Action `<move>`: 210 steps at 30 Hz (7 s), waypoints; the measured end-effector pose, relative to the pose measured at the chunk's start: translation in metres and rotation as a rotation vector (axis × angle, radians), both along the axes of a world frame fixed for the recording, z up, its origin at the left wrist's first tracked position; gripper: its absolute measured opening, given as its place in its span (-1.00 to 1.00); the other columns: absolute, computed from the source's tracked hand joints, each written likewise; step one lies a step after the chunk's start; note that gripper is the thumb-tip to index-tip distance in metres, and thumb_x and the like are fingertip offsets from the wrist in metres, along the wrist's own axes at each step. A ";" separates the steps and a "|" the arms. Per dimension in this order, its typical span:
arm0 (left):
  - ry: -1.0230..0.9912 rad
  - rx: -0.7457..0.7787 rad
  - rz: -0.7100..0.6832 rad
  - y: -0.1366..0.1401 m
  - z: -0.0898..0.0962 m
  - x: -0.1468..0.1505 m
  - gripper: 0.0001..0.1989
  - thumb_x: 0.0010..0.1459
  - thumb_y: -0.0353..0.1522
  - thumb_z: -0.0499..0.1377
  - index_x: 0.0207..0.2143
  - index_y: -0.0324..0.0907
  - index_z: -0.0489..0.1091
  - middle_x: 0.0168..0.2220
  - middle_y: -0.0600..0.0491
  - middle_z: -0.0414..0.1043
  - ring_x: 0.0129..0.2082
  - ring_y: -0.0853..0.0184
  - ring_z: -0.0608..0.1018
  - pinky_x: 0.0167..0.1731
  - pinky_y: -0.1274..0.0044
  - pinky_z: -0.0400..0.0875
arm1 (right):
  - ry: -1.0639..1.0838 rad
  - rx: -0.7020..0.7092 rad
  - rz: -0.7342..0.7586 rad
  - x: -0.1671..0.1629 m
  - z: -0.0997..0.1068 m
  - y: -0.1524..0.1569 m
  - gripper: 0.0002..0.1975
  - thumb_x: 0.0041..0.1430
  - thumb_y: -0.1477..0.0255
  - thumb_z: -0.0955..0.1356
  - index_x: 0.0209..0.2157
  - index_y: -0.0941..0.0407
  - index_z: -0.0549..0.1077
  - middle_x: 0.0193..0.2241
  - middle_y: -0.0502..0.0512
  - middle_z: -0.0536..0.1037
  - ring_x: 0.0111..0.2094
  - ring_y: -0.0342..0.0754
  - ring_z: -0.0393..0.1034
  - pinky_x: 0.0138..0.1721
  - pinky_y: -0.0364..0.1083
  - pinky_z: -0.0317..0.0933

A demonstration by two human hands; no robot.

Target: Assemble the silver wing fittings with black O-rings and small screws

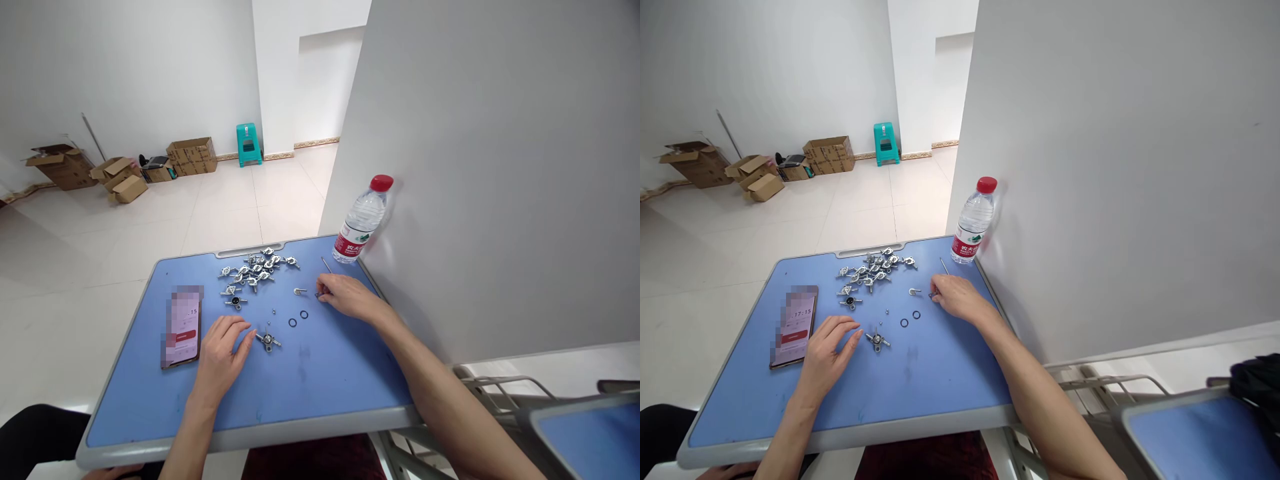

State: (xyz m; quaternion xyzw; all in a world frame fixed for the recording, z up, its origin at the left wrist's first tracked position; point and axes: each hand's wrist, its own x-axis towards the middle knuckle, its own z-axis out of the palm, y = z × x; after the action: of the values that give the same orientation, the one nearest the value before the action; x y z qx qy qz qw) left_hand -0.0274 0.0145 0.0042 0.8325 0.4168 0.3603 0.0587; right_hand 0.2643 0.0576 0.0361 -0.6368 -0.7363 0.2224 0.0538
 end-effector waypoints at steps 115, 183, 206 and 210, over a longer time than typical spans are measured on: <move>0.105 -0.417 -0.012 -0.008 0.000 0.013 -0.84 0.15 -0.33 0.25 -0.19 -0.09 0.42 -0.22 0.06 0.40 -0.18 0.22 0.41 -0.16 0.37 0.24 | 0.328 0.417 0.451 -0.045 -0.012 -0.027 -0.76 0.34 0.45 0.18 -0.24 0.12 0.46 -0.37 0.08 0.50 -0.53 -0.17 0.26 -0.49 -0.15 0.05; 0.113 -0.393 -0.029 -0.007 0.000 0.020 -0.97 0.18 -0.42 0.20 -0.34 -0.14 0.40 -0.31 0.08 0.43 -0.29 0.29 0.42 -0.26 0.40 0.26 | -0.099 0.115 0.508 -0.074 -0.021 -0.044 -0.94 0.29 0.50 0.27 -0.32 0.14 0.28 -0.44 0.04 0.52 -0.50 -0.10 0.40 -0.53 -0.10 -0.20; 0.105 -0.366 0.022 -0.011 -0.006 0.023 -0.96 0.21 -0.41 0.14 -0.30 -0.14 0.39 -0.31 0.05 0.43 -0.30 0.27 0.41 -0.26 0.39 0.26 | 0.004 0.134 0.492 -0.075 -0.032 -0.049 -0.88 0.25 0.52 0.24 -0.39 0.10 0.22 -0.57 -0.04 0.42 -0.63 -0.16 0.22 -0.57 -0.13 -0.24; 0.106 -0.356 0.018 -0.011 -0.006 0.023 -0.98 0.21 -0.41 0.16 -0.30 -0.14 0.39 -0.32 0.05 0.42 -0.30 0.27 0.41 -0.28 0.40 0.25 | 0.004 0.132 0.487 -0.075 -0.032 -0.050 -0.88 0.26 0.52 0.23 -0.39 0.11 0.23 -0.57 -0.04 0.42 -0.63 -0.17 0.21 -0.57 -0.12 -0.25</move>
State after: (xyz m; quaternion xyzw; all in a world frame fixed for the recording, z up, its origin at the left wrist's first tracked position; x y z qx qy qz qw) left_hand -0.0049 0.0034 -0.0015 0.8229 0.4840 0.2369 0.1799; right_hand 0.1894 0.0077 0.0037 -0.4352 -0.8809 0.1815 0.0416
